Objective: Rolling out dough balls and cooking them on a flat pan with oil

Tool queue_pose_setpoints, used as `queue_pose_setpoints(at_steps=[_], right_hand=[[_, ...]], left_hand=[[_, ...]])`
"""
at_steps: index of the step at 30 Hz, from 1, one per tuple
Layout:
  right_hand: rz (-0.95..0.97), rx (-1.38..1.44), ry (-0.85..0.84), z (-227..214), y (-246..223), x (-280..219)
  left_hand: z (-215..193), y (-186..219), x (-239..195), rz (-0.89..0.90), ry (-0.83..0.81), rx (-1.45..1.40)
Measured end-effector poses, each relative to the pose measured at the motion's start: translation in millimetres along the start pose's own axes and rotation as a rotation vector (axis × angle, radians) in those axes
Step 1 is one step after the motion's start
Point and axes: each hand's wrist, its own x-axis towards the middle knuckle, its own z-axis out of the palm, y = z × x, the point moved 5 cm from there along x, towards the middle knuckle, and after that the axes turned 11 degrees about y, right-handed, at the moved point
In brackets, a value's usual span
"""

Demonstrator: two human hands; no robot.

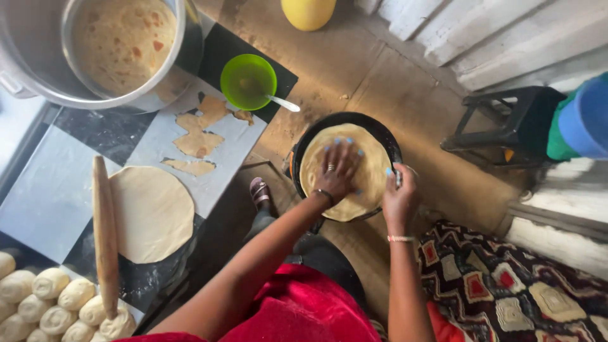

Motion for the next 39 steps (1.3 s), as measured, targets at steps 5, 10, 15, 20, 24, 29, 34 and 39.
queue_pose_setpoints(at_steps=[5, 10, 15, 20, 24, 29, 34, 39], right_hand=[[0.079, 0.242, -0.119, 59.6, -82.4, 16.0], [0.292, 0.714, -0.456, 199.1, -188.1, 28.0], [0.551, 0.88, -0.308, 257.5, -223.1, 61.5], [0.473, 0.78, -0.226, 237.2, -226.0, 75.8], [0.655, 0.866, -0.168, 230.7, -205.7, 75.6], [0.865, 1.013, -0.179, 230.1, -202.5, 67.0], [0.98, 1.143, -0.154, 182.2, -159.8, 71.4], [0.712, 0.829, 0.037, 89.8, -57.6, 76.7]], left_hand=[[65.5, -21.3, 9.7, 0.25, 0.188, 0.11], [-2.2, -22.6, -2.0, 0.088, 0.259, 0.144], [-39.2, -38.3, -14.5, 0.071, 0.247, 0.151], [-46.5, -52.4, -16.4, 0.053, 0.248, 0.147], [-35.5, -55.9, -23.7, 0.04, 0.238, 0.14], [-17.8, -46.0, -19.6, 0.081, 0.226, 0.128], [59.1, -16.1, -19.1, 0.15, 0.202, 0.087], [-14.1, 2.5, -40.4, -0.058, -0.025, 0.18]])
